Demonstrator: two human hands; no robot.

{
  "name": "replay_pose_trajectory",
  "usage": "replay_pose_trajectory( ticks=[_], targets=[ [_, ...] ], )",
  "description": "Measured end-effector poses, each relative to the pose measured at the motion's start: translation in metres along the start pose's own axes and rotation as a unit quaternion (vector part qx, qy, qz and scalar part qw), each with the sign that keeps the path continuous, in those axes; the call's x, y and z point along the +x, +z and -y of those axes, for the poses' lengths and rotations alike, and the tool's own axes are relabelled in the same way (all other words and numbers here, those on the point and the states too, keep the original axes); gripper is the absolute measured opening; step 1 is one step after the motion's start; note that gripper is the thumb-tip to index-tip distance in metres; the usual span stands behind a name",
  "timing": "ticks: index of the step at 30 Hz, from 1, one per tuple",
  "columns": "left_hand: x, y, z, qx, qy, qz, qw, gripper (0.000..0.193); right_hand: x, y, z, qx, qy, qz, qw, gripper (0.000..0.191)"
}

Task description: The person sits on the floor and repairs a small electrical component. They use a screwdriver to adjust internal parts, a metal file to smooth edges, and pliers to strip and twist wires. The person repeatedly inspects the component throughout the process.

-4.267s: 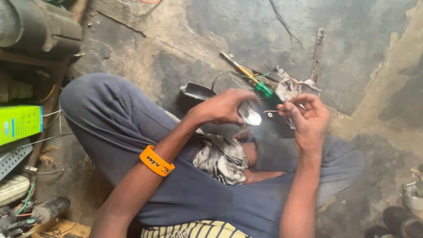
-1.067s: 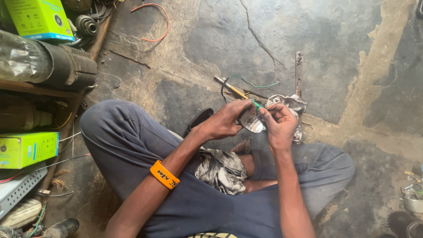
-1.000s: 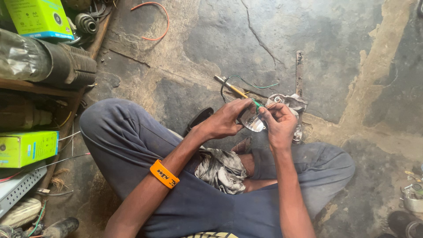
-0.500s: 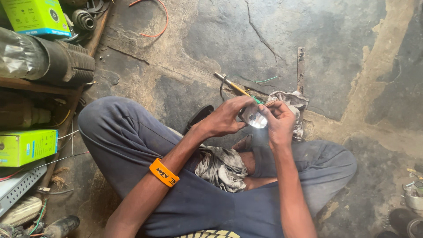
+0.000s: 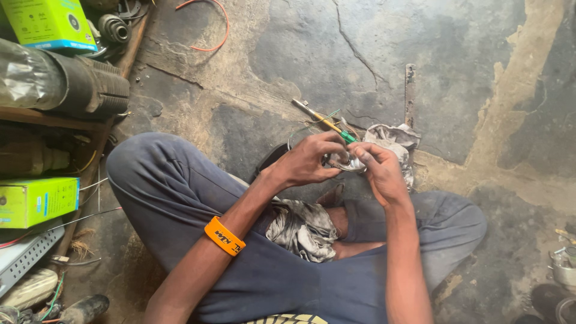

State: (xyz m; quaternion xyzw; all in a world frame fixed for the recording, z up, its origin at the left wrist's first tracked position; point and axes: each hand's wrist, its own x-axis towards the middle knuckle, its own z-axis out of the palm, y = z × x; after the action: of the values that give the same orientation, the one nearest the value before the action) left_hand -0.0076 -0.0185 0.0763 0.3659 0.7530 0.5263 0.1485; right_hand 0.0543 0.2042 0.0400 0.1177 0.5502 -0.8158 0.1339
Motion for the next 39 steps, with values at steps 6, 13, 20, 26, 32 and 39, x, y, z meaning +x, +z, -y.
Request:
replay_pose_trajectory(
  ticks=[6, 13, 20, 26, 32, 39],
  targets=[
    [0.000, -0.002, -0.002, -0.005, 0.023, -0.011, 1.000, 0.027, -0.003, 0.004, 0.003, -0.076, 0.000, -0.005, 0.997, 0.017],
    [0.000, -0.001, -0.004, -0.004, 0.019, -0.033, 0.999, 0.029, -0.004, 0.001, 0.008, -0.167, -0.066, 0.034, 0.983, 0.015],
    [0.000, -0.001, -0.005, -0.019, 0.002, -0.033, 0.999, 0.022, -0.006, -0.006, 0.010, -0.175, -0.059, 0.044, 0.982, 0.018],
    [0.000, -0.001, -0.004, -0.029, 0.022, -0.039, 0.999, 0.019, -0.004, -0.001, 0.006, -0.178, -0.059, 0.028, 0.982, 0.019],
    [0.001, 0.000, 0.002, -0.009, -0.002, -0.030, 0.999, 0.023, -0.006, 0.001, 0.015, -0.210, -0.056, 0.062, 0.974, 0.026],
    [0.004, 0.003, 0.009, 0.001, -0.005, -0.073, 0.997, 0.023, -0.013, 0.014, 0.030, -0.130, -0.019, 0.083, 0.988, 0.051]
  ],
)
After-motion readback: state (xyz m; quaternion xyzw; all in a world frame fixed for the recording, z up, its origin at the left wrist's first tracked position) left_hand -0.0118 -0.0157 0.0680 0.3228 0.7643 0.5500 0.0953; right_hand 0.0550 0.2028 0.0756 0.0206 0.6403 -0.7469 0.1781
